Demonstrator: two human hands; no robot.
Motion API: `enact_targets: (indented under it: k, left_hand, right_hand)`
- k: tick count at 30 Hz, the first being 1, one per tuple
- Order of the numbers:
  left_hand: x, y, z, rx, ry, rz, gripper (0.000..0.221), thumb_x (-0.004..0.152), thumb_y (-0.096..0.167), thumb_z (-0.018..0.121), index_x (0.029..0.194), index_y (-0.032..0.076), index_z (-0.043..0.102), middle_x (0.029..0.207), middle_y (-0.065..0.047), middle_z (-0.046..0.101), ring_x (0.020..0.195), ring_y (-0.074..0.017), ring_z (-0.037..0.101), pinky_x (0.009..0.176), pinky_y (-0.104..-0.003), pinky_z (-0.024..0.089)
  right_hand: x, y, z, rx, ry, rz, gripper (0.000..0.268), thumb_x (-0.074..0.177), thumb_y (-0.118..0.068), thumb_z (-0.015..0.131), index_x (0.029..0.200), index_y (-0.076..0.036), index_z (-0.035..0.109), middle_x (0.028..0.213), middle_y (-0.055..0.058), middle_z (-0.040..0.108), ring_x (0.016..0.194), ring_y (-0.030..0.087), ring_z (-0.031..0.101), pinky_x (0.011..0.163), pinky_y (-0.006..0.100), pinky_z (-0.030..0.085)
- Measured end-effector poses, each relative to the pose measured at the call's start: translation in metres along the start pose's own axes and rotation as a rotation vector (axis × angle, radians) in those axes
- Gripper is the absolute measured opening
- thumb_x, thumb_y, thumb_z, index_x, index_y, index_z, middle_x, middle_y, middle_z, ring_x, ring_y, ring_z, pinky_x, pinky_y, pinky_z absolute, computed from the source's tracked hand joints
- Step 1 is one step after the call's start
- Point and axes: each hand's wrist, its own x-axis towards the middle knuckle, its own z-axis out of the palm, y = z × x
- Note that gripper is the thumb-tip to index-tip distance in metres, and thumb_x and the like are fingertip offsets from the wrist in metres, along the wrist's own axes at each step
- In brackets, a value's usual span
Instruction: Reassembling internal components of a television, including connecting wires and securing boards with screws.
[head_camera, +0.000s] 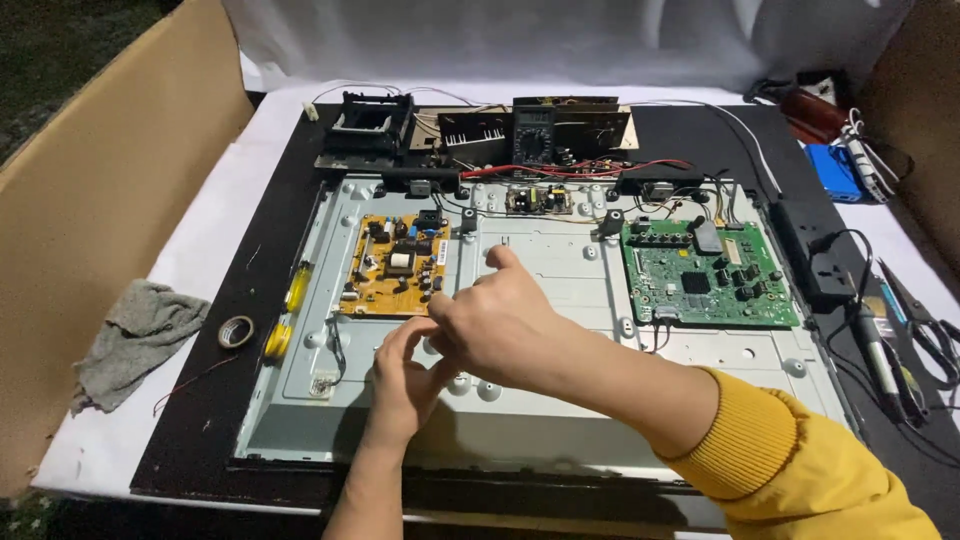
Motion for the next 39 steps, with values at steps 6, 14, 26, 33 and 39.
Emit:
enact_targets:
  k: [6,14,26,33,39]
  left_hand:
    - [-0.001,-0.008,-0.003,0.044,0.092,0.188,0.016,0.078,0.024,0.089,0.08,0.016,0.075,0.079,0.002,0.076,0.094,-0.0241,0.076,0.103,-0.043,0.046]
    - [0.001,0.011,-0.017,0.026,-0.046,0.264,0.024,0.068,0.004,0.084,0.089,0.009,0.074,0.092,0.003,0.077,0.09,-0.0141,0.069,0.11,-0.041,0.034]
    - [0.014,0.065,0.044,-0.042,-0.148,0.58,0.046,0.078,0.027,0.084,0.114,0.003,0.068,0.116,-0.01,0.07,0.112,-0.0247,0.062,0.101,-0.04,0.052]
    - [0.047,0.075,0.13,0.005,-0.637,0.682,0.044,0.08,0.02,0.081,0.122,0.007,0.071,0.112,-0.008,0.073,0.101,-0.0218,0.066,0.096,-0.037,0.048]
    - [0.057,0.072,0.16,0.055,-0.742,0.727,0.028,0.08,0.018,0.074,0.108,0.014,0.076,0.104,-0.001,0.071,0.097,-0.0219,0.062,0.091,-0.037,0.049]
  right_hand:
    - [0.003,-0.007,-0.011,0.033,0.01,-0.006,0.025,0.089,-0.037,0.071,0.08,-0.014,0.068,0.059,0.005,0.071,0.061,0.028,0.076,0.086,0.053,0.044]
    - [-0.004,0.001,-0.012,0.407,-0.05,-0.073,0.031,0.077,-0.044,0.084,0.09,-0.017,0.075,0.078,-0.006,0.077,0.069,0.016,0.07,0.094,0.053,0.04]
    - [-0.12,0.074,-0.086,0.758,0.335,0.207,0.017,0.073,-0.016,0.079,0.075,-0.007,0.065,0.064,0.002,0.064,0.068,0.014,0.051,0.066,0.028,0.042]
    - [-0.205,0.077,-0.08,0.4,0.119,0.504,0.017,0.068,-0.018,0.086,0.078,-0.009,0.076,0.066,-0.002,0.077,0.039,0.008,0.056,0.097,0.038,0.05]
    - [-0.213,0.075,-0.063,0.422,0.177,0.518,0.015,0.072,-0.015,0.085,0.081,-0.009,0.074,0.059,-0.005,0.072,0.036,0.007,0.051,0.1,0.042,0.049]
